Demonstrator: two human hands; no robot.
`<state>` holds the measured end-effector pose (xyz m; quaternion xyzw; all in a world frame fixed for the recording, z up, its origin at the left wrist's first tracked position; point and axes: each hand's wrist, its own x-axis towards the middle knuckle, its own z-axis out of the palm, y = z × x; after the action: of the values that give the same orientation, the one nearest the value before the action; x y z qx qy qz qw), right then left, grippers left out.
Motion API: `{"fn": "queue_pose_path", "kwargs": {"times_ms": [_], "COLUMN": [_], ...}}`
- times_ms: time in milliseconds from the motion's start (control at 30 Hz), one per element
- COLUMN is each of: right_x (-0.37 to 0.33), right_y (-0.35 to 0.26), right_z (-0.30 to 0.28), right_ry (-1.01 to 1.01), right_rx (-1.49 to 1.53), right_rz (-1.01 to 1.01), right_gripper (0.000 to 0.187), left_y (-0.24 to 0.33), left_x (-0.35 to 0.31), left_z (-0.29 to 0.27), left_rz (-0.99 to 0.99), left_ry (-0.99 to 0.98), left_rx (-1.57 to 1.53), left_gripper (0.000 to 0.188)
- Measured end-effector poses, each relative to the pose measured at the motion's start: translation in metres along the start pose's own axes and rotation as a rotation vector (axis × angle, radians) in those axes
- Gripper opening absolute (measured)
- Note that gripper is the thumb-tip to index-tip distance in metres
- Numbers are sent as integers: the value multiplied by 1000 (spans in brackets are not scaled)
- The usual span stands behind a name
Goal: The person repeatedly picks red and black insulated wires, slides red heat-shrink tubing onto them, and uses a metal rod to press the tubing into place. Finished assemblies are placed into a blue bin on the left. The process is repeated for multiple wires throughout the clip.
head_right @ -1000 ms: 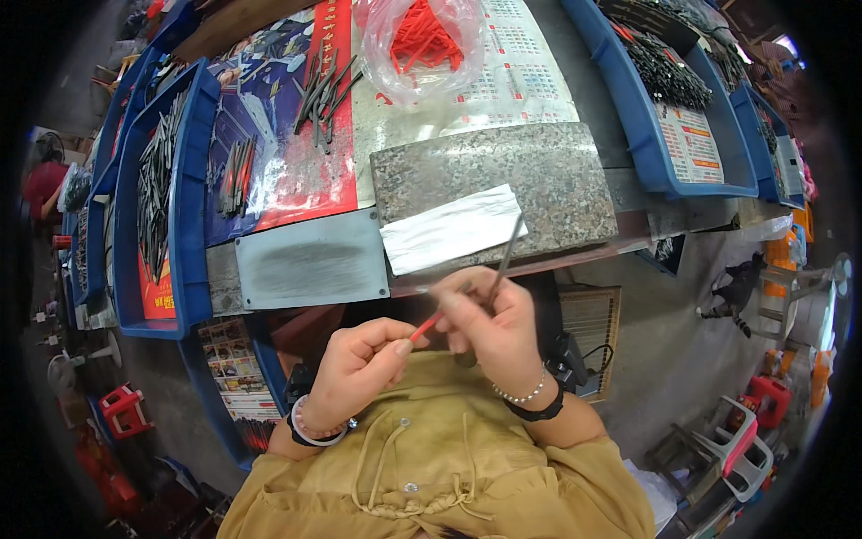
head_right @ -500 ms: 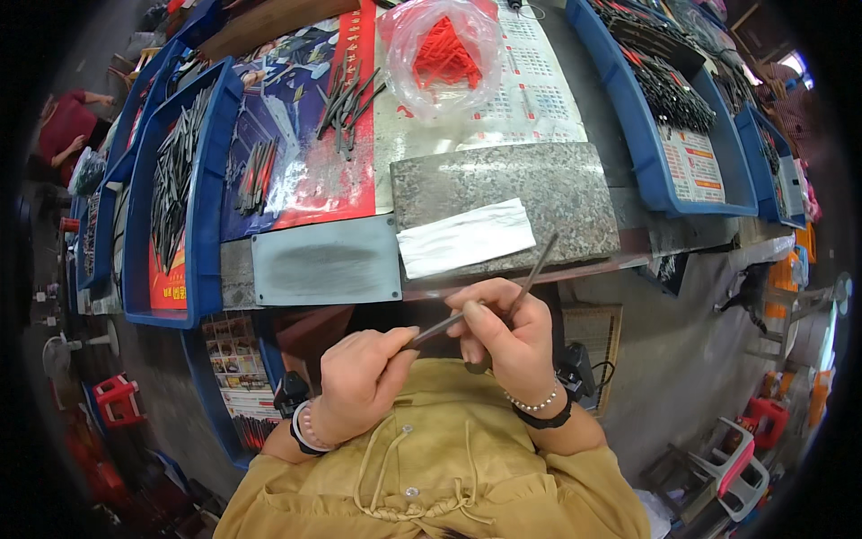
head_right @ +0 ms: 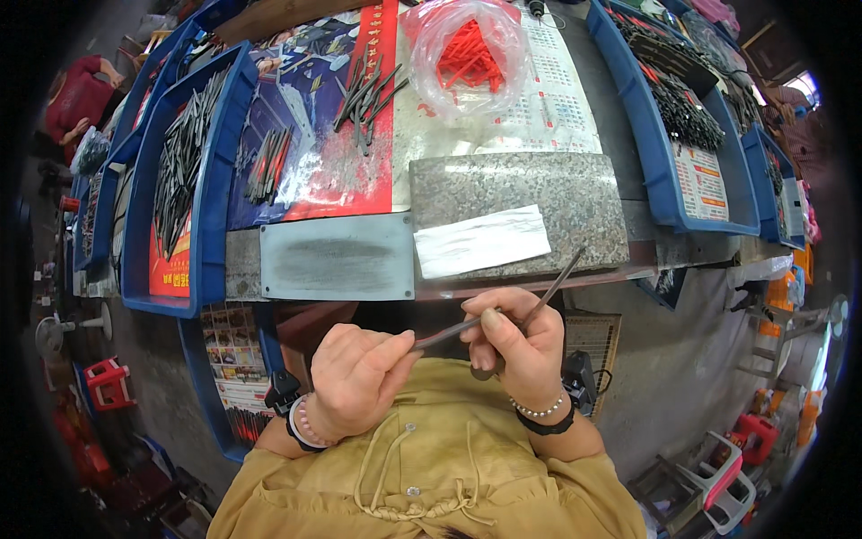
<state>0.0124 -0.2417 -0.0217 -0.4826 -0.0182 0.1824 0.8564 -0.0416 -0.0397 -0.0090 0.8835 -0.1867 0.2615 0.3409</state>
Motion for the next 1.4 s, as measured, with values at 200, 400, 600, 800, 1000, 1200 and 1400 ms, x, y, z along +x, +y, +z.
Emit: {"fn": "queue_pose_path", "kwargs": {"times_ms": [200, 400, 600, 800, 1000, 1200, 1400], "right_x": [10, 29, 23, 16, 8, 4, 5], "right_y": [-7, -29, -22, -25, -36, -38, -36], "right_z": [14, 10, 3, -10, -29, -35, -28], "right_ry": [103, 187, 25, 65, 134, 148, 136], "right_rx": [-111, -24, -74, -61, -76, -64, -62], "right_rz": [62, -160, -106, -120, -143, -155, -144], "right_gripper": [11, 6, 7, 7, 7, 7, 6], "left_y": [-2, -26, -101, -145, -175, -143, -16], "left_x": [4, 18, 44, 55, 48, 65, 68], "left_z": [-5, -28, -45, -39, -35, -43, -55], "left_rz": [-99, -384, -395, -511, -582, -569, -508], "left_ry": [0, 91, 326, 336, 228, 250, 95], "left_rx": [-68, 11, 469, 760, 921, 655, -1057], "left_gripper": [33, 14, 6, 9, 11, 18, 35]}}
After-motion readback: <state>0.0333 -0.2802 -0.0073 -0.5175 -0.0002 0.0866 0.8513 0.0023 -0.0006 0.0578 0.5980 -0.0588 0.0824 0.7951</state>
